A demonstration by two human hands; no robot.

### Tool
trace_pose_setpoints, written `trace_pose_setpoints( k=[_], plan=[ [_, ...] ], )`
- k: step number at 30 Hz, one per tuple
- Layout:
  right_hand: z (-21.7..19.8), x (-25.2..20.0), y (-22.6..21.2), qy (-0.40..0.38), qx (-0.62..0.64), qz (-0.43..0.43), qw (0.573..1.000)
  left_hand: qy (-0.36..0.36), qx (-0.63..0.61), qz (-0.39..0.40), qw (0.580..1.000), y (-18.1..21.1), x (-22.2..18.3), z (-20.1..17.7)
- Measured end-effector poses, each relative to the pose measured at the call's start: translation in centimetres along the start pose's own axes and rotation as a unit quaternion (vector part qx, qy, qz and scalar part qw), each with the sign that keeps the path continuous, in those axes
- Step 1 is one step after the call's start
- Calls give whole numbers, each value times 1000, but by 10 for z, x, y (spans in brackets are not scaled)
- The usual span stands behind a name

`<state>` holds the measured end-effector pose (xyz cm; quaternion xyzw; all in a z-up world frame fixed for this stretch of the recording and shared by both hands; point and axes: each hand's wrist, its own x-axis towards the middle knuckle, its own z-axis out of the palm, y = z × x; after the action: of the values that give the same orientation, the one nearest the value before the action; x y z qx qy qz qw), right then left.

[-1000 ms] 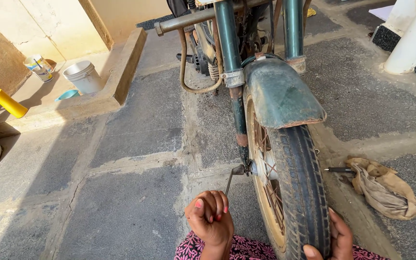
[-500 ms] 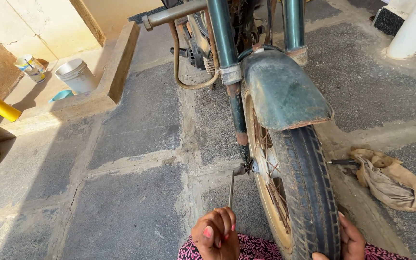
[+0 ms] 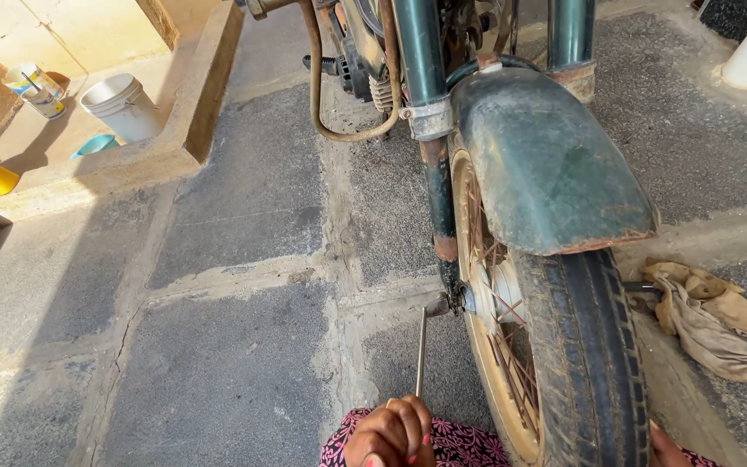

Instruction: The person adjusts and repairs the front wheel and tire of a motorcycle using a wrench.

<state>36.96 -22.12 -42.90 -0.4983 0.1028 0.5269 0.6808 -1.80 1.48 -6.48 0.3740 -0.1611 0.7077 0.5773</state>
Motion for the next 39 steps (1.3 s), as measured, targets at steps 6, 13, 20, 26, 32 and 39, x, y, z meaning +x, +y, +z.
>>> trace_pose_setpoints(
  k=[6, 13, 20, 26, 32, 39],
  plan=[
    [-9, -31, 4, -226, -187, -295, 909, 3, 21, -5, 1000, 6, 2, 7],
    [173, -181, 18, -160, -158, -533, 815, 63, 48, -19, 997, 15, 6, 35],
    [283, -285, -17, -118, -176, -572, 793, 104, 87, -55, 989, 25, 12, 63],
    [291, -299, -22, -123, -179, -582, 784, 99, 110, -72, 986, 28, 11, 71],
    [294, -305, -25, -136, -190, -581, 779, 124, 109, -65, 984, 23, 11, 70],
    [296, -306, -22, -116, -180, -563, 798, 148, 109, -44, 982, 18, 19, 74]
  ],
)
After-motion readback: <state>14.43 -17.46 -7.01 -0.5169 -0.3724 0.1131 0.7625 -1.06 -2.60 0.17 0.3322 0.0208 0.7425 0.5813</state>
